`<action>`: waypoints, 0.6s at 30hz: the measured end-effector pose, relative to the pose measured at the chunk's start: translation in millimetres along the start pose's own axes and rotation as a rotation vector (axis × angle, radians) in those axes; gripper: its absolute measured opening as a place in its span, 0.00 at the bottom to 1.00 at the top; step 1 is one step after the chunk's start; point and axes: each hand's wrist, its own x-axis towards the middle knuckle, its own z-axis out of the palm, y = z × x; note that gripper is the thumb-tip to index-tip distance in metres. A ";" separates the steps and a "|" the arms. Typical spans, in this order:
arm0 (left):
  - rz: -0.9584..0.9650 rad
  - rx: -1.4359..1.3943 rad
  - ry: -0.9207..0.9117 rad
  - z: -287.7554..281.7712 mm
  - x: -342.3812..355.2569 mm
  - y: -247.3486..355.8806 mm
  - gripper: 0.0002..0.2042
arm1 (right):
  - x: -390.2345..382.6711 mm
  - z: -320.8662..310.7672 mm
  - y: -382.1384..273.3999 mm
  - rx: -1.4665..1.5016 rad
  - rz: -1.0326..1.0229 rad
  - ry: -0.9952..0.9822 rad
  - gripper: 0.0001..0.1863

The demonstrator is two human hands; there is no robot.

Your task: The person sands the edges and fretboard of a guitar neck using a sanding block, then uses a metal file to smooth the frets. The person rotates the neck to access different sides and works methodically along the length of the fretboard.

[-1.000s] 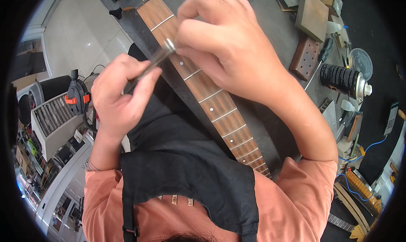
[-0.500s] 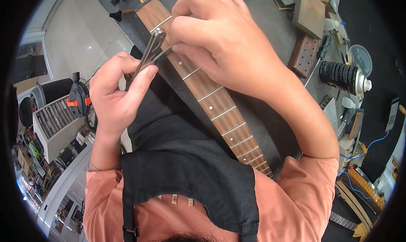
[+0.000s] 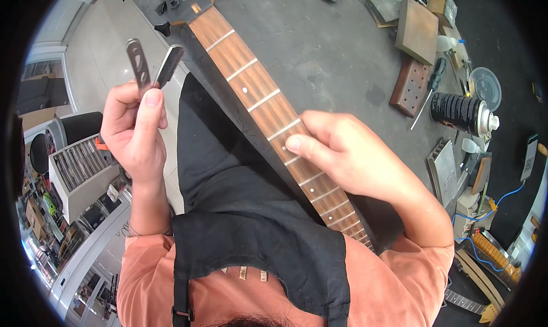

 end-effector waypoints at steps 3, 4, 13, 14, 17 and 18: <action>-0.065 -0.001 0.005 6.3 1.8 2.6 0.04 | 21.8 0.1 -12.8 -0.013 -0.075 0.041 0.24; -0.087 -0.006 0.007 7.8 2.7 2.4 0.04 | 29.9 -1.6 -16.4 -0.018 -0.111 0.054 0.23; 0.043 0.196 -0.106 28.4 19.7 -4.1 0.04 | 58.9 -17.8 -33.5 -0.236 -0.340 0.274 0.20; 0.055 0.222 -0.131 29.4 20.2 -2.7 0.05 | 61.3 -14.1 -33.1 -0.203 -0.368 0.417 0.13; 0.050 0.258 -0.180 33.6 16.7 1.9 0.06 | 66.2 -20.5 -42.8 -0.418 -0.659 0.480 0.12; 0.056 0.259 -0.189 34.9 16.6 1.6 0.06 | 71.4 -19.3 -40.5 -0.442 -0.738 0.484 0.13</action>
